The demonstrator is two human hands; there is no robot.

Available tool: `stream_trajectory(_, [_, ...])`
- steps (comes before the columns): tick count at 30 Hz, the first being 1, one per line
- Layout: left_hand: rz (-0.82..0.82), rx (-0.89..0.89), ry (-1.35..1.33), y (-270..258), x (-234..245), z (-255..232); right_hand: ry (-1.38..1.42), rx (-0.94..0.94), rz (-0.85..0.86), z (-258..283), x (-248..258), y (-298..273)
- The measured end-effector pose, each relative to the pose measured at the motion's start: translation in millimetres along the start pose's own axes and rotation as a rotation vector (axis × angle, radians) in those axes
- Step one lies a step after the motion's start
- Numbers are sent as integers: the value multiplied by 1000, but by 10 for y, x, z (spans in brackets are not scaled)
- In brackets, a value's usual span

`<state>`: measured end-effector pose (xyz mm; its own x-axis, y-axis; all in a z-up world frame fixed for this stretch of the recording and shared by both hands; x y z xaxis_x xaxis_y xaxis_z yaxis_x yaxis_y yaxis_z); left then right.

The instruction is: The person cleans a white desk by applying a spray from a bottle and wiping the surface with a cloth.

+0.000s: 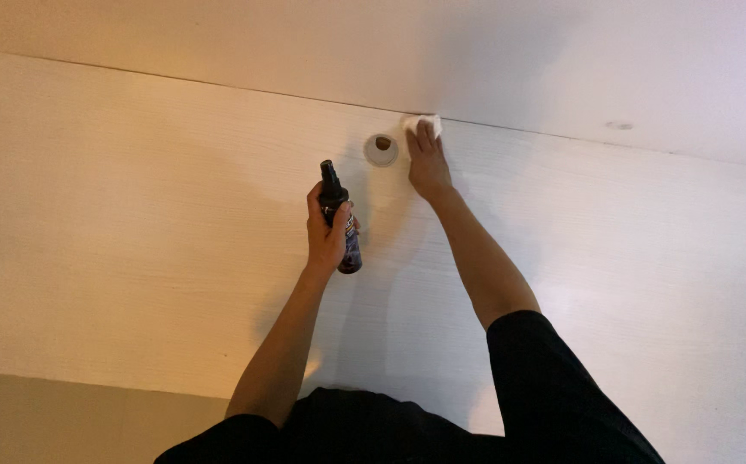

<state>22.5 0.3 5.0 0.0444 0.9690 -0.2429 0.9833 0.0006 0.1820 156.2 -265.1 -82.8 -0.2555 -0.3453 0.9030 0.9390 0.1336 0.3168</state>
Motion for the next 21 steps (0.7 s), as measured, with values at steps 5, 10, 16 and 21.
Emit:
stream_trajectory(5, [-10,41,-27,23,50,-28,4,18,70,190,173,-326])
stream_trajectory(10, [6,-10,-26,14,91,-25,-87,-72,97,-71,376,-507])
stream_trajectory(16, [-7,59,-15,-11,98,-53,-151,-144,99,-80,60,32])
stream_trajectory(21, [7,24,-10,-12,62,-77,-97,-26,72,-98,39,62])
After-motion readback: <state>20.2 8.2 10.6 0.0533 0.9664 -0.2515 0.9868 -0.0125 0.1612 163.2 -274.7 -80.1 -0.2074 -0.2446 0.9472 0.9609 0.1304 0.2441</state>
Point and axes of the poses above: each hand's wrist, its own y-axis towards the middle knuckle, its own x-axis out of the back of the hand, z = x × y, the point moved 2 cm from there along y, towards the middle knuckle, and after that the axes turned 3 degrees about -z, right-handed, at the moved point
